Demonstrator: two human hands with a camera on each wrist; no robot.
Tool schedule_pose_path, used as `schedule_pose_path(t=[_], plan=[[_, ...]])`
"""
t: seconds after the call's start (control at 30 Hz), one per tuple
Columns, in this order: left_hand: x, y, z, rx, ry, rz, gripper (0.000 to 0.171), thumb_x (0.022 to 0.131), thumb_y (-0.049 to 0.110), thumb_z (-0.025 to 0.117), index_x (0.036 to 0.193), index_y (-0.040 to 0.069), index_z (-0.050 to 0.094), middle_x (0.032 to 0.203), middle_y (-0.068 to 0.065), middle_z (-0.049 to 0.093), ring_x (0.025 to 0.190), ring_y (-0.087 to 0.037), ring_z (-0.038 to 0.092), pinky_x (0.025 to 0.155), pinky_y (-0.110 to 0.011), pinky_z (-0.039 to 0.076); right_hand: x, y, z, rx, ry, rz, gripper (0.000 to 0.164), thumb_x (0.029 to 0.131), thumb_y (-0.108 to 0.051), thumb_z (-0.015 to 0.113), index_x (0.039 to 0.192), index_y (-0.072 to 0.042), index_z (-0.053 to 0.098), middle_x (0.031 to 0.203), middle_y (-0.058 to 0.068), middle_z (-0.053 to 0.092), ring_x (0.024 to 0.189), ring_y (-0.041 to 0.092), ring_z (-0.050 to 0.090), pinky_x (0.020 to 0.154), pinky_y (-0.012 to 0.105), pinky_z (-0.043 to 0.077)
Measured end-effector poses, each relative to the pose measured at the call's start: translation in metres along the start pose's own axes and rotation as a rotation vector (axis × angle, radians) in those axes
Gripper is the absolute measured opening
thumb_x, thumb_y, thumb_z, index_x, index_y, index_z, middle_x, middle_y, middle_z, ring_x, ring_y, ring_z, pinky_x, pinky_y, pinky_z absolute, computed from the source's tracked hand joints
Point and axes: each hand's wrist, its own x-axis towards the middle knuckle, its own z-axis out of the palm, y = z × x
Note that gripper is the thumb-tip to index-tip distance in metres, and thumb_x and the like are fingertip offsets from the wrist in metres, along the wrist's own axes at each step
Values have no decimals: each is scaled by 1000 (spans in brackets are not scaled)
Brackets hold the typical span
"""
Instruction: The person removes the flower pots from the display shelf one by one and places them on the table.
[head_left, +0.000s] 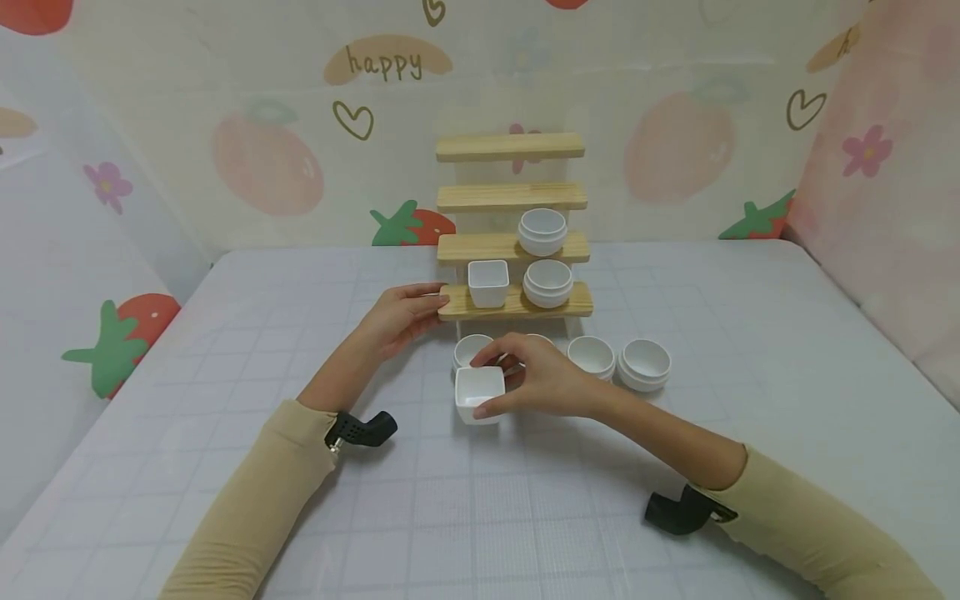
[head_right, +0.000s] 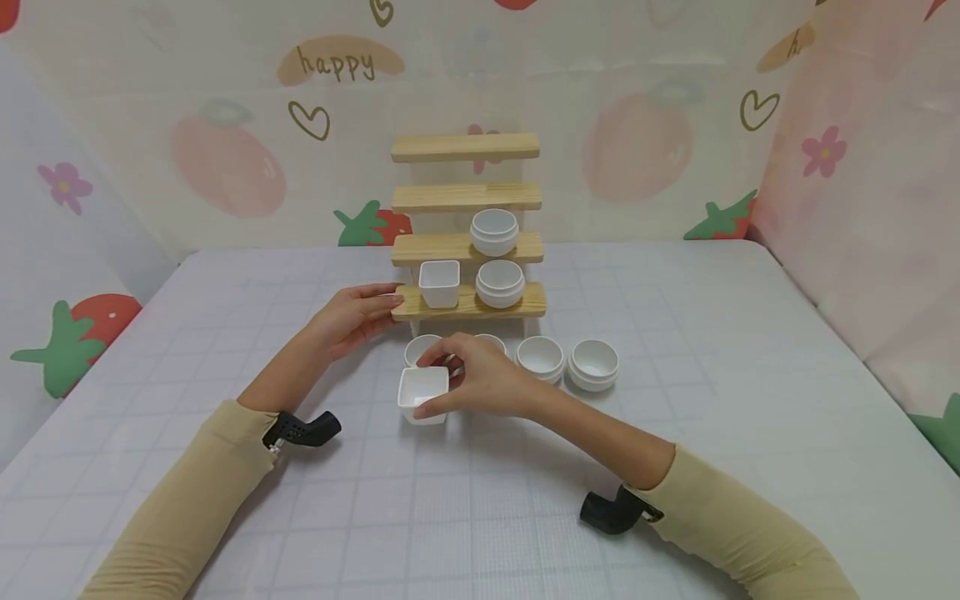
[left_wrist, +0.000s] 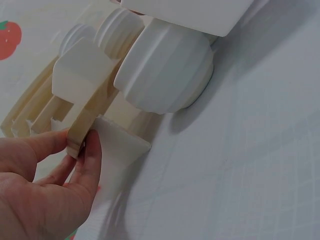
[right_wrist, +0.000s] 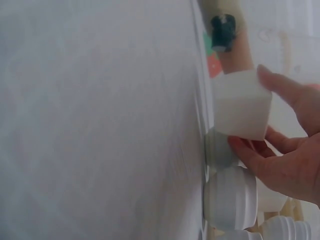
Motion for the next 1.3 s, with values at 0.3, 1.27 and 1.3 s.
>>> schedule_pose_path(t=[0.3, 1.27, 1.3], plan=[[-1, 2, 1, 4, -2, -5, 52, 107, 1, 55, 155, -12, 41, 138, -19, 55, 89, -6, 67, 78, -15, 59, 0, 5, 2, -10, -37, -9, 52, 75, 3, 93, 120, 6, 67, 115, 15, 68, 94, 15, 67, 85, 30, 65], [2, 2, 1, 6, -2, -32, 54, 108, 3, 55, 158, -10, 38, 152, -24, 47, 96, -7, 65, 80, -15, 59, -3, 2, 5, -127, -50, -20, 55, 74, -3, 97, 120, 6, 69, 112, 12, 64, 101, 19, 65, 87, 29, 64], [2, 2, 1, 5, -2, -31, 54, 108, 2, 55, 157, -10, 38, 152, -24, 47, 96, -8, 65, 80, -15, 59, -3, 2, 5, -135, -52, -22, 55, 74, -4, 97, 120, 6, 69, 112, 12, 63, 101, 19, 65, 87, 29, 64]])
